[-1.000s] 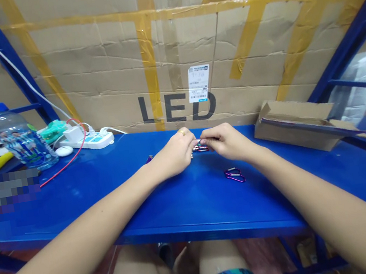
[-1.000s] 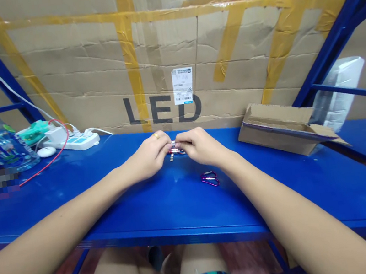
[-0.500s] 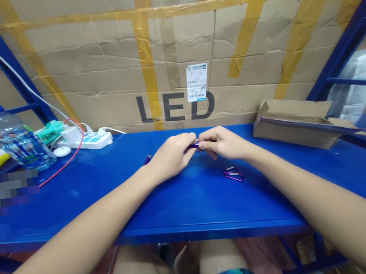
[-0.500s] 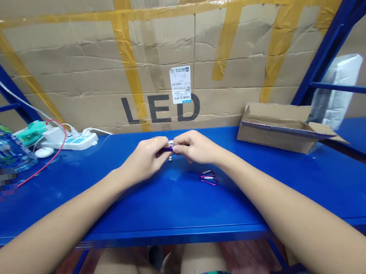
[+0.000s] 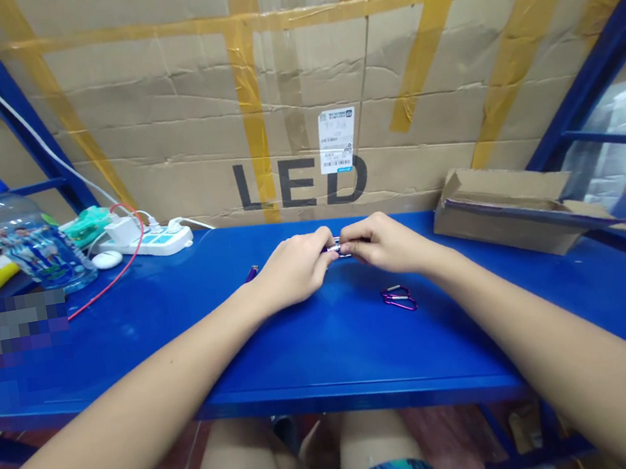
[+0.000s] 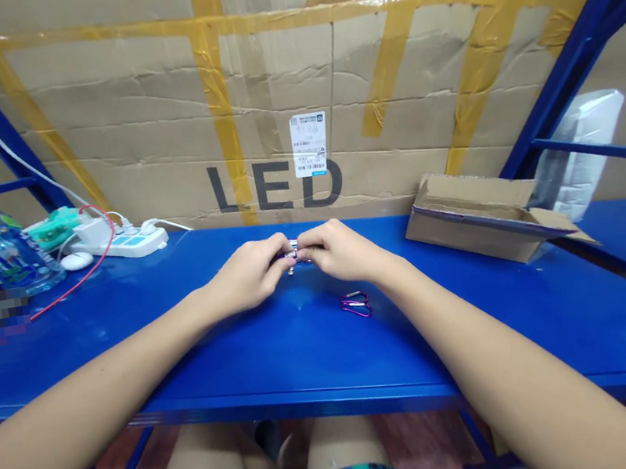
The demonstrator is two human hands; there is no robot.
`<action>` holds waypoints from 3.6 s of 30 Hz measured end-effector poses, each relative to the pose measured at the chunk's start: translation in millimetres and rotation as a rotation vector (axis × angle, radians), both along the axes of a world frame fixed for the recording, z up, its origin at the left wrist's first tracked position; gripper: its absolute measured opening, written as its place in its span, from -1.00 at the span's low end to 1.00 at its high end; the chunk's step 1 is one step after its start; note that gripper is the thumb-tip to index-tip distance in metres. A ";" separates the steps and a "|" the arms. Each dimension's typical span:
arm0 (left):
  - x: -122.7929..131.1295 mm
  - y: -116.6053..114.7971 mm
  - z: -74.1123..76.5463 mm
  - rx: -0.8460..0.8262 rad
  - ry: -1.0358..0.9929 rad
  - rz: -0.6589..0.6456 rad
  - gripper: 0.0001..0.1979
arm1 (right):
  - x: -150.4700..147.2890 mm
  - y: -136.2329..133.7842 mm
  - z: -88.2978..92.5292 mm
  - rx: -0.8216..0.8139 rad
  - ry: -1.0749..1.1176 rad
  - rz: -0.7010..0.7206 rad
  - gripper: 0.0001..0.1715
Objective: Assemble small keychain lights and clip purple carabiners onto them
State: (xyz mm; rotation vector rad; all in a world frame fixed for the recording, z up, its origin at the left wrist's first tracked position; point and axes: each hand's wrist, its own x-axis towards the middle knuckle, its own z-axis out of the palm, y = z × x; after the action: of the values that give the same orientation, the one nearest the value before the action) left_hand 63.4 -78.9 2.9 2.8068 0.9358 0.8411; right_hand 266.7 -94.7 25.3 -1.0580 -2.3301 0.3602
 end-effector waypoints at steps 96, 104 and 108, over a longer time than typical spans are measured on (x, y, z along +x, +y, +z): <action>-2.3 4.3 -2.0 0.059 -0.059 -0.039 -0.99 | -4.9 5.9 -14.3 -0.128 0.105 0.032 -0.69; -2.1 0.1 -1.3 0.069 -0.018 -0.062 -0.97 | -5.1 2.6 -8.8 -0.059 0.017 0.019 -0.71; 4.2 -1.2 -4.2 0.091 -0.053 -0.038 -0.84 | -0.6 2.8 -5.5 0.065 -0.041 -0.011 -0.70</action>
State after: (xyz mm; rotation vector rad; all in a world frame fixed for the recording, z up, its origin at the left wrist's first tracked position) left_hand 67.6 -80.1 -1.2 2.8530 0.8548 0.9716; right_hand 266.1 -91.9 19.8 -1.0549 -2.3547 0.2591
